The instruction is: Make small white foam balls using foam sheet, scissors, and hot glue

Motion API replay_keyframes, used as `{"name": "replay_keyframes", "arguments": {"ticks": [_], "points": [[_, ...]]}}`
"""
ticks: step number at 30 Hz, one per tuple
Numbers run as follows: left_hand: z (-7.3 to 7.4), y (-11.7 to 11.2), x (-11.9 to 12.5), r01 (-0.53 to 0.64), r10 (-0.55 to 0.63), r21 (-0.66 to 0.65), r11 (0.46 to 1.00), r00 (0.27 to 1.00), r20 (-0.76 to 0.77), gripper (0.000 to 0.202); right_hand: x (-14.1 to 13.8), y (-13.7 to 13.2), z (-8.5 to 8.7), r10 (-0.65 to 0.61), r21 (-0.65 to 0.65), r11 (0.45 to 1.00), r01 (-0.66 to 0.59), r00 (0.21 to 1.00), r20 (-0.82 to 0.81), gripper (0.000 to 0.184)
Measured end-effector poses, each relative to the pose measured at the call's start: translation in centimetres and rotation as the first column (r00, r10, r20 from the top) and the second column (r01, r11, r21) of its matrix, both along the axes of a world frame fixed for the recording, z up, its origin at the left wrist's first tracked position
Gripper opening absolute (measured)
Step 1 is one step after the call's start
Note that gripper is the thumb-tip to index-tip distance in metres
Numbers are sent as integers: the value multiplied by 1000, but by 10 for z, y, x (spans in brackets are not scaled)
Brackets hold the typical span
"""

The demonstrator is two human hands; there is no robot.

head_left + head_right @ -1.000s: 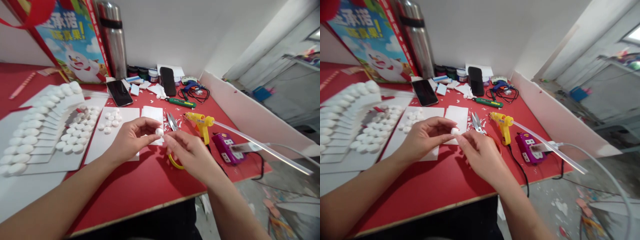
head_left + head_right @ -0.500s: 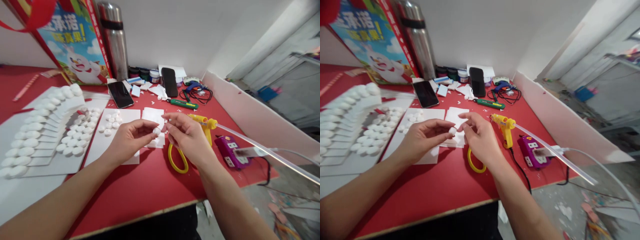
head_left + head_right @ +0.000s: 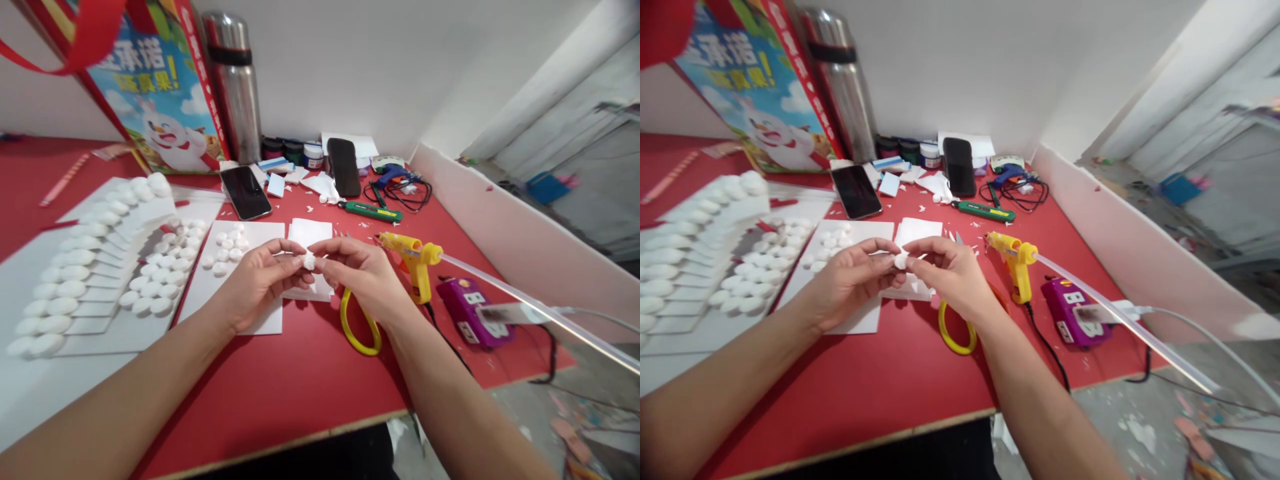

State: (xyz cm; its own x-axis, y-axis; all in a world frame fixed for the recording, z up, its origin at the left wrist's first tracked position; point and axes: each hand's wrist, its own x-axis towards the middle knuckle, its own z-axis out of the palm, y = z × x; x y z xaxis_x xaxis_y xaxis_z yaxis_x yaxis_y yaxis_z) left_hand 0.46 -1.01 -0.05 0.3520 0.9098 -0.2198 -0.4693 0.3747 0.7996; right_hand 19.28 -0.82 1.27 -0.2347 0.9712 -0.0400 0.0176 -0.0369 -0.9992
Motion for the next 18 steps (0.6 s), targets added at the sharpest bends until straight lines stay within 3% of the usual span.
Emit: {"name": "replay_keyframes", "arguments": {"ticks": [6,11,18], "points": [[-6,-1,1,-27,62,148,989,970,-237,26,-3,-1,0,27,-26,999,-24,993,112,33],[-5,-8,3,46,108,329,943,894,-434,27,-4,1,-6,-27,39,999,21,987,159,19],[-7,-13,4,29,184,372,928,833,-523,25,-7,3,-12,-27,32,999,22,987,159,17]]}}
